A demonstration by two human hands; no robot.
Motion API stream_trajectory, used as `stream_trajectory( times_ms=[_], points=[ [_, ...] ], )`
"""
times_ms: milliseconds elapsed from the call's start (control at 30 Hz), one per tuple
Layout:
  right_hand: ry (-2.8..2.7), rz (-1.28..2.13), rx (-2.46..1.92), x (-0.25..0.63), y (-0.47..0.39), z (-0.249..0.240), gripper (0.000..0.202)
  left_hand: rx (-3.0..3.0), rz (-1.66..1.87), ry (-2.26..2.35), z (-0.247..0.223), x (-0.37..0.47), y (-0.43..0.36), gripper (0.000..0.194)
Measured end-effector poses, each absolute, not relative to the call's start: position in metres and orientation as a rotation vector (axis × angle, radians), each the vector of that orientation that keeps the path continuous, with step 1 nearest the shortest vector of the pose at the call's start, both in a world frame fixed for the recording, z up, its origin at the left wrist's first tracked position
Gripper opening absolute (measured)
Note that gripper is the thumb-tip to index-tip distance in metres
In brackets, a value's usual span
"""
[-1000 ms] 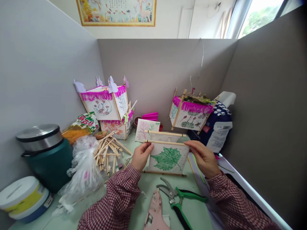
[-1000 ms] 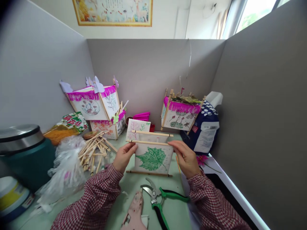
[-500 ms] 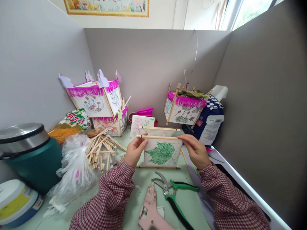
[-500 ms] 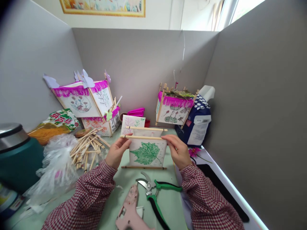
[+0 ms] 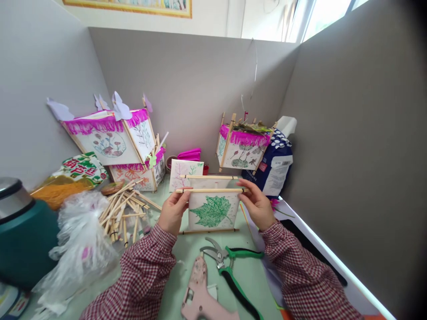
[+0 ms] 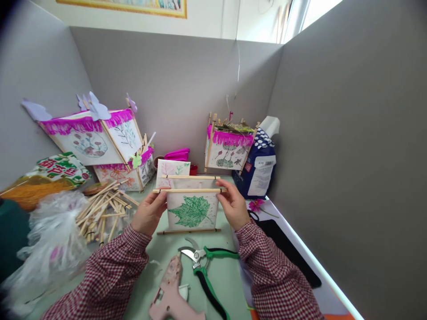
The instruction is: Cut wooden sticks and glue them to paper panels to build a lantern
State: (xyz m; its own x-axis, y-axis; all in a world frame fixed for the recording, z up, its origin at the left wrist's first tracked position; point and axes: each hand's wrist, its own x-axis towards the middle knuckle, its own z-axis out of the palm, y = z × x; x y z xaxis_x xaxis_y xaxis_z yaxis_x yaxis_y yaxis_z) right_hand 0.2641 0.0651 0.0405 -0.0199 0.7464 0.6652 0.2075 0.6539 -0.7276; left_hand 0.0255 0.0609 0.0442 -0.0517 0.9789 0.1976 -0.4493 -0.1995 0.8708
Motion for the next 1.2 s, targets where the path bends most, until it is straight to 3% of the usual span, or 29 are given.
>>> stream_trajectory(
  times_ms=[67,200,400,1000,1200],
  points=[
    [-1.458,0.671,-0.785,0.2640,0.0674,0.0363,0.045,0.986,1.543,0.754,0.0442,0.0254,0.0613,0.028],
    [-1.380,0.771,-0.768,0.2640,0.0689,0.0328,0.041,0.970,1.547,0.764,0.0446,0.0253,0.0620,0.029],
    [-1.395,0.669,-0.877,0.2619,0.0650,0.0356,0.031,0.925,1.557,0.783,0.0463,0.0268,0.0626,0.029],
    [-1.445,0.549,-0.943,0.2647,0.0614,0.0400,0.023,0.952,1.589,0.786,0.0481,0.0279,0.0628,0.033],
    [-1.467,0.502,-0.979,0.2661,0.0597,0.0397,0.021,0.994,1.581,0.798,0.0495,0.0271,0.0621,0.025]
  ],
)
